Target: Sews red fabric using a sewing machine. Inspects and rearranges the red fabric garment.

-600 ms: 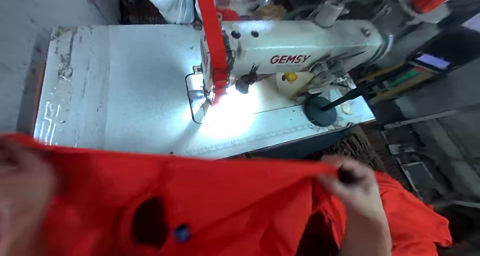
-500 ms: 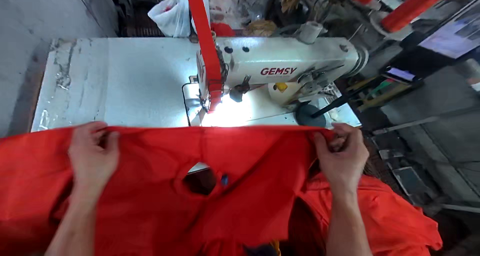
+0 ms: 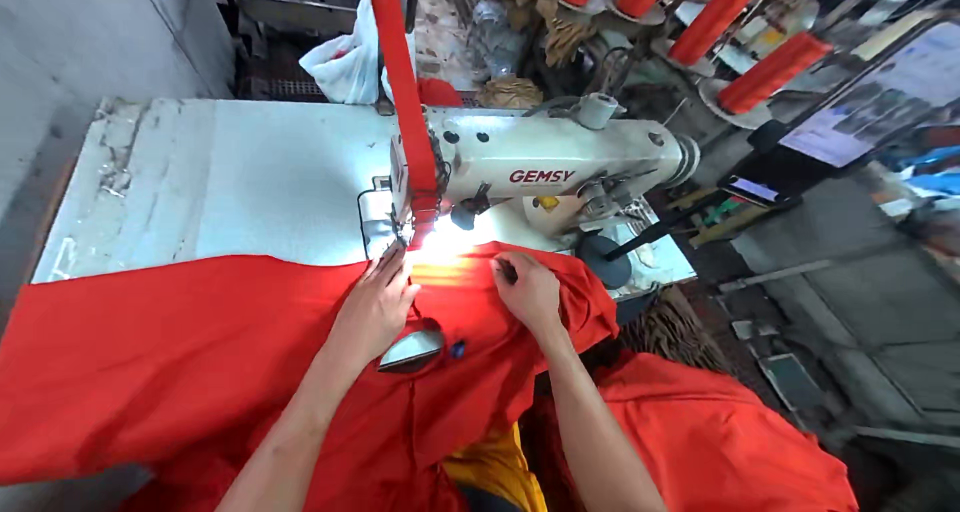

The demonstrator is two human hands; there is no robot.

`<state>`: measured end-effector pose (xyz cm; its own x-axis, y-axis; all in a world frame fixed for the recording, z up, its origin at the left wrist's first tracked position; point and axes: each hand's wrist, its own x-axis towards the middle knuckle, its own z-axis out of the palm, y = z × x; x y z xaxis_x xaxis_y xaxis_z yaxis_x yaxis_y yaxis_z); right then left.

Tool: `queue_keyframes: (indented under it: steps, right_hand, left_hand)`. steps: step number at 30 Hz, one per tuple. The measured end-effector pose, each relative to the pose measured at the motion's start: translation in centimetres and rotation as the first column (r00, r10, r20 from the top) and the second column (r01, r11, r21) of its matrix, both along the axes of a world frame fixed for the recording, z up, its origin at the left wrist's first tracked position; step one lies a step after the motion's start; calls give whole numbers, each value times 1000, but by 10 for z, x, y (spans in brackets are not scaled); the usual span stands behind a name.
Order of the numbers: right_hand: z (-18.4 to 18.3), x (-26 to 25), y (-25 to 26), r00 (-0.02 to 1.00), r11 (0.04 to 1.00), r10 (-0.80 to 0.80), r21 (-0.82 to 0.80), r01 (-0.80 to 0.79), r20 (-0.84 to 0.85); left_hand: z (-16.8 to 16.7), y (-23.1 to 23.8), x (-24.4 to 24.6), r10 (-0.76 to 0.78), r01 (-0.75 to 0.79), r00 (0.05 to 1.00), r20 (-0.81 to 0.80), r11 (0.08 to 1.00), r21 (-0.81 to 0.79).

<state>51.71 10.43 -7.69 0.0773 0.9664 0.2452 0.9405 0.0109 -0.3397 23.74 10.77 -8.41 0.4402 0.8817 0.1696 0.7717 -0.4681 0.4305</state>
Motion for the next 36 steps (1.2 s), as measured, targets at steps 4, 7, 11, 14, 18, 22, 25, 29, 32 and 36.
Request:
queue_keyframes:
  steps: [4,7,11,14,18,22,25,29,32,36]
  right_hand:
    - [-2,3,15,999,999,48,11,-48,25]
    - [0,-10,23,998,999,-32,19,31,63]
    - [30,-37,27,983,945,-160,-273,179,91]
    - [45,-72,11,997,965,-78,-254,71,-15]
    - [31,-122,-8,956,964,215,-117,-241,-198]
    - [14,-141,-3,974,965,227,-128,-227,-20]
    - [16,-149,0,973,974,191,-145,-172,126]
    - [23,-151,8,964,981,190,-78,-178,184]
    - [17,-148,13,960,970,209,-163,-180,184]
    - [13,-141,5,967,969,236,-98,-226,95]
  left_hand:
    - [2,-7,-2,78,-73,992,-97,996,48]
    - [35,-3,5,53,-67,992,-114,990,-123]
    - [-9,10,-6,61,-61,998,5,991,119]
    - [-7,9,-9,71,-73,997,17,994,83]
    - [-6,9,-11,40,-47,996,78,996,80]
    - [0,13,-14,34,-36,995,89,999,18]
    - [0,21,-17,-16,11,998,63,997,73]
    - [55,17,-5,-35,34,999,-6,996,-79]
    - [13,26,-11,-32,27,999,40,992,124]
    - [-9,38,-17,-54,52,999,4,982,182]
